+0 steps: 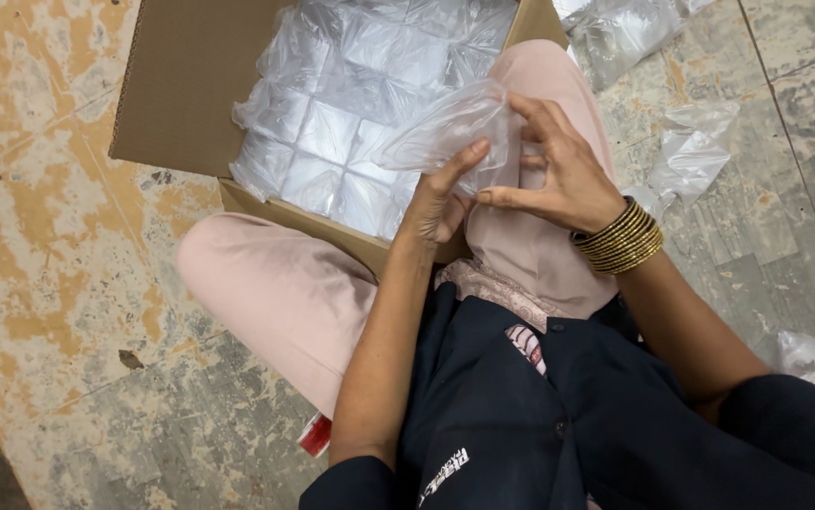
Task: The person sits on the floor and packs plastic-wrapped white items one at a time into an open cardboard box, arranging them in rows. They occasionally pick up items from the floor beside the box and press the packed layer flat by hand.
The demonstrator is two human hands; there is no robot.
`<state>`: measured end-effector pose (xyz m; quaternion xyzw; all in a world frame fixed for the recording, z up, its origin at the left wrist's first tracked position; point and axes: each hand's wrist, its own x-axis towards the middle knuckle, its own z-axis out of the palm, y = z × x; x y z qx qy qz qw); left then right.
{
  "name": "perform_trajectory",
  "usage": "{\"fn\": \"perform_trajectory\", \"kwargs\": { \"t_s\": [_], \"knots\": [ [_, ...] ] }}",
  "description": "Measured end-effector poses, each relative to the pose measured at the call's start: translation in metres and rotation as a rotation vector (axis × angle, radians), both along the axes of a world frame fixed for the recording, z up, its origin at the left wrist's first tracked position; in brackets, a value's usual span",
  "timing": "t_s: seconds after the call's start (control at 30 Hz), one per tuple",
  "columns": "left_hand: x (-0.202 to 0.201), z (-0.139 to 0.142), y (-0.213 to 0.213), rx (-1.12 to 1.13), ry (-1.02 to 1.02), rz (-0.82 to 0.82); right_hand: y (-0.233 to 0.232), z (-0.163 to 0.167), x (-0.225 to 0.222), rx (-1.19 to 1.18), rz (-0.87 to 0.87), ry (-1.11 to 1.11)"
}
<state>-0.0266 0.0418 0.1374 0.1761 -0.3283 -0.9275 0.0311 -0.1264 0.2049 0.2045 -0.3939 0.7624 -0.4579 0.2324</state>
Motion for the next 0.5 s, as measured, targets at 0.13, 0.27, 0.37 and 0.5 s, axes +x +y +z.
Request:
{"fn": "perform_trajectory", "kwargs": {
  "t_s": [0.13, 0.27, 0.37, 0.5],
  "knots": [
    [-0.002, 0.001, -0.002, 0.074, -0.047, -0.025, 0.0, 0.003, -0.004, -0.042, 0.09, 0.197],
    [-0.001, 0.005, -0.009, 0.132, -0.052, -0.053, -0.001, 0.005, -0.009, -0.033, 0.096, 0.321],
    [0.001, 0.009, -0.011, 0.134, -0.056, -0.062, -0.002, 0.005, -0.009, -0.069, 0.099, 0.283],
    [0.003, 0.007, -0.011, -0.011, -0.056, -0.091, -0.002, 0.004, -0.008, -0.017, 0.134, 0.398]
  ]
}}
